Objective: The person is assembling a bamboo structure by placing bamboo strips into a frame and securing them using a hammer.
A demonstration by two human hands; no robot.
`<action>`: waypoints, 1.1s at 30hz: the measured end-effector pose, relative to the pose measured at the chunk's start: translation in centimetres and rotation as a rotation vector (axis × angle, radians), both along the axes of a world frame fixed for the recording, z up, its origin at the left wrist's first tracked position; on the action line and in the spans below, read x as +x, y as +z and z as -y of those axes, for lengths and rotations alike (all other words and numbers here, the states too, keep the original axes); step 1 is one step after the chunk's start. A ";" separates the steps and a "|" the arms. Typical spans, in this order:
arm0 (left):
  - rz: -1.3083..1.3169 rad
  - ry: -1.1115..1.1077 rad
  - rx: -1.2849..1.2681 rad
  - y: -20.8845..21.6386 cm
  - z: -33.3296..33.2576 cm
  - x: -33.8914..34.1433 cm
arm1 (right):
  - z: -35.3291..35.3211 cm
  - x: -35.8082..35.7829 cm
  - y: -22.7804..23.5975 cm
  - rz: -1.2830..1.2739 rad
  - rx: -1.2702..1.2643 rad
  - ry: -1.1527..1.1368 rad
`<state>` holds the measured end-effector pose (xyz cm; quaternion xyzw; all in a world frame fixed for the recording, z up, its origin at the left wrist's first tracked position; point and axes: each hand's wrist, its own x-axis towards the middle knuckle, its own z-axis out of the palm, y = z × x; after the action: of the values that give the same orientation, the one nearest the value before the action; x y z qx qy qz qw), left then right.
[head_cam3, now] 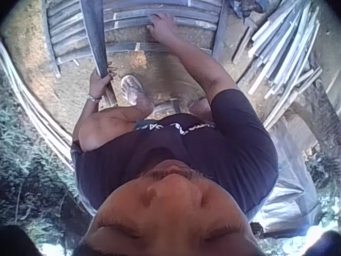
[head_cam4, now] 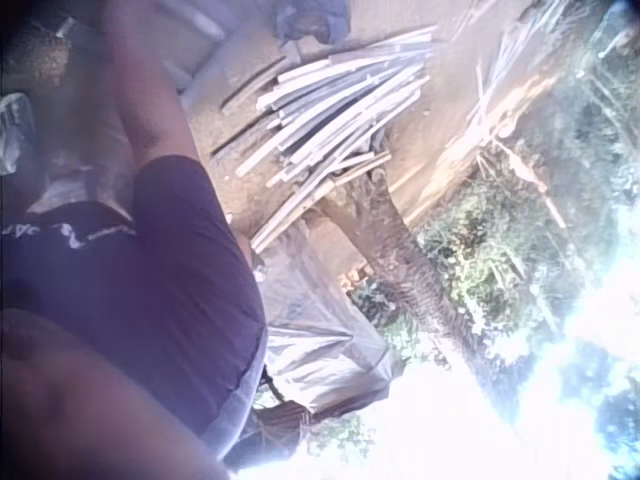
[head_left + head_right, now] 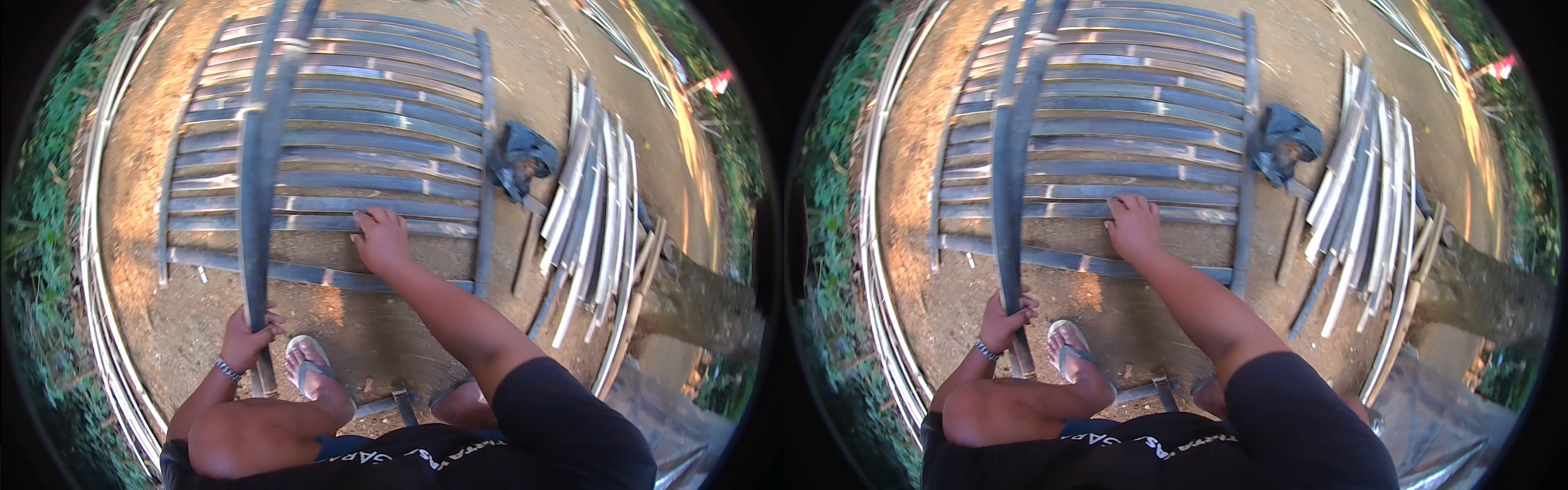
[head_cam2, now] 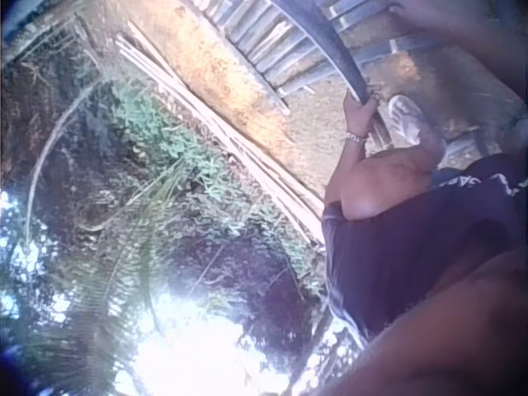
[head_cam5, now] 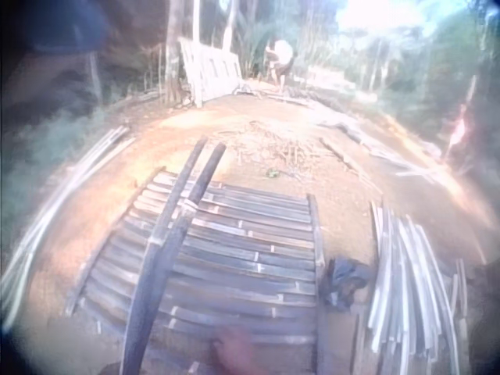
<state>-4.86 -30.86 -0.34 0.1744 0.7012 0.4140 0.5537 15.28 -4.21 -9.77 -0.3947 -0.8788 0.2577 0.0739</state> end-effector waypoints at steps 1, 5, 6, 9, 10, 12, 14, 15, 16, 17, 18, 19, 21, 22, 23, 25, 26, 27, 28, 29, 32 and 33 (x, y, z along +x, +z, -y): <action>-0.002 -0.037 0.006 0.1 -0.2 0.1 | 0.9 -1.0 0.8 -0.076 -0.062 -0.036; 0.045 -0.114 0.057 -0.3 -1.3 0.4 | 2.1 -4.6 3.3 -0.551 -0.910 -0.155; 0.071 -0.120 0.060 -0.5 -1.1 0.3 | 2.7 -5.9 4.9 -0.712 -1.158 -0.198; 0.084 -0.145 0.099 -1.0 -0.9 0.4 | 3.8 -8.9 8.0 -1.040 -1.536 -0.227; 0.074 -0.138 0.100 -1.2 -0.7 0.5 | 4.2 -9.6 9.1 -1.070 -1.573 -0.247; 0.019 -0.167 0.124 -1.2 -1.4 0.7 | 3.8 -9.8 9.5 -1.116 -1.562 -0.224; -0.066 -0.197 0.132 -1.2 -1.9 1.0 | 3.3 -9.5 9.6 -1.094 -1.547 -0.218; -0.073 -0.197 0.132 -1.1 -2.1 0.9 | 3.0 -9.4 9.7 -1.082 -1.542 -0.216; -0.080 -0.197 0.131 -0.8 -2.2 0.8 | 2.6 -9.3 9.8 -1.059 -1.522 -0.202; -0.083 -0.198 0.124 -0.5 -2.3 0.8 | 2.5 -9.1 9.9 -1.036 -1.507 -0.195; -0.101 -0.190 0.143 -0.7 -2.2 0.7 | 2.3 -8.9 10.0 -1.014 -1.491 -0.189; -0.119 -0.182 0.161 -1.2 -2.0 0.7 | 2.2 -8.8 10.2 -1.013 -1.482 -0.189; -0.140 -0.174 0.180 -1.5 -1.7 0.7 | 2.2 -8.6 10.6 -1.013 -1.465 -0.195; -0.144 -0.173 0.182 -1.6 -1.6 0.7 | 2.2 -8.6 10.7 -1.009 -1.464 -0.205; -0.149 -0.171 0.185 -1.5 -1.7 0.7 | 2.2 -8.5 10.9 -1.005 -1.462 -0.213; -0.163 -0.183 0.184 -1.5 -1.9 0.9 | 2.0 -8.3 11.1 -0.991 -1.448 -0.221; -0.168 -0.190 0.182 -1.4 -2.0 1.0 | 1.9 -8.2 11.1 -0.979 -1.437 -0.224; -0.168 -0.187 0.182 -1.3 -2.1 1.0 | 1.7 -8.0 11.0 -0.968 -1.426 -0.226; -0.167 -0.183 0.182 -1.2 -2.3 1.1 | 1.4 -7.7 10.9 -0.954 -1.427 -0.213; -0.166 -0.178 0.180 -1.1 -2.4 1.1 | 1.0 -7.5 11.1 -0.938 -1.428 -0.200; -0.243 -0.222 0.177 -1.1 -2.3 1.1 | 0.6 -7.7 12.0 -0.978 -1.474 -0.265; -0.296 -0.240 0.227 -1.4 -2.1 1.1 | 0.7 -8.1 12.7 -1.002 -1.499 -0.302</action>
<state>-3.75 -28.71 -1.72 0.3766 0.6979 0.3914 0.4668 7.20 -4.88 2.96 -0.2921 -0.2855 0.8897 0.2042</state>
